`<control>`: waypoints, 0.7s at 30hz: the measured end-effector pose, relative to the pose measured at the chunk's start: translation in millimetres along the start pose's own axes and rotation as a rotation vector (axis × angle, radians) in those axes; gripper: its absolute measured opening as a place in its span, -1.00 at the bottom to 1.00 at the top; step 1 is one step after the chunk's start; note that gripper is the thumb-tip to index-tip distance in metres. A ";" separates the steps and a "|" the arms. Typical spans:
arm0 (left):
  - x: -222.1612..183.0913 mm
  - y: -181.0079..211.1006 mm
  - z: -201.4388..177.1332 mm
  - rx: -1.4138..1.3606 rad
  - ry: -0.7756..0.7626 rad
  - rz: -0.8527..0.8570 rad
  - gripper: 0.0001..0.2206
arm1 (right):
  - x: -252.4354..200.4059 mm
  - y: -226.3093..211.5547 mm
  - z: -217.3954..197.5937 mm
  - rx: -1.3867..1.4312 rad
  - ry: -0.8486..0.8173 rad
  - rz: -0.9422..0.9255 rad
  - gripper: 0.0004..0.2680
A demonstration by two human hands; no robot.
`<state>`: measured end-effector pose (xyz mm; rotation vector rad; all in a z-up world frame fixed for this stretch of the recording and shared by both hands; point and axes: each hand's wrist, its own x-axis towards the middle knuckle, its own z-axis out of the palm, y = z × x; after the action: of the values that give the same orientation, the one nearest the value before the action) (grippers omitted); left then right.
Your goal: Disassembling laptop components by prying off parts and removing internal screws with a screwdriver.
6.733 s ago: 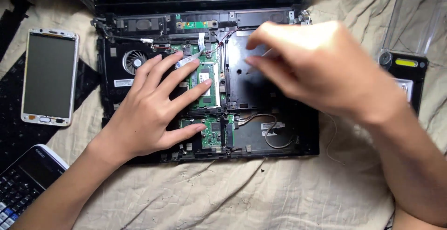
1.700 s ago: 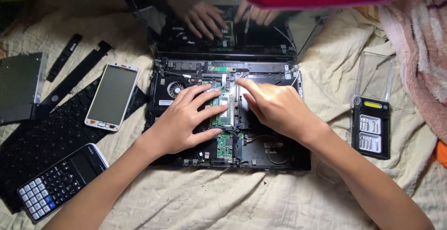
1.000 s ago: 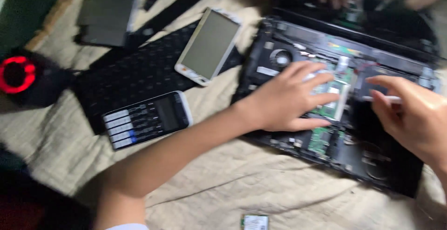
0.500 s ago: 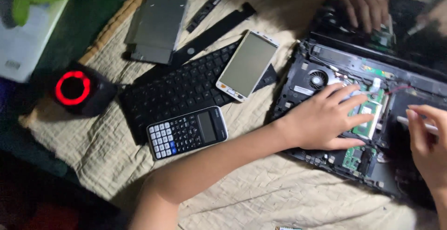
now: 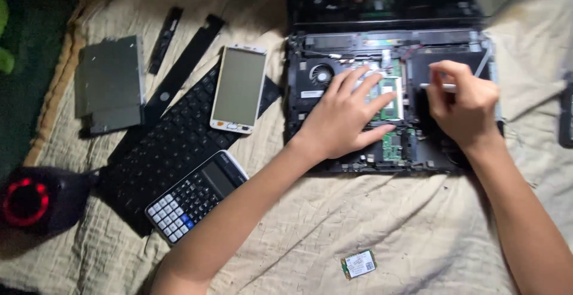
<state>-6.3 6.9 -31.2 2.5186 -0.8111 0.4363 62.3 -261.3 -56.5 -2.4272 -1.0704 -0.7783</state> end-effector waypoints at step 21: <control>-4.4 -9.3 16.1 0.047 0.009 0.005 -0.34 | 7.7 -3.3 18.8 -0.116 0.161 0.029 -0.85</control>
<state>-1.5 7.4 -49.7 2.5562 -0.8123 0.4729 70.3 -244.9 -66.0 -2.4194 -0.9513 -1.0328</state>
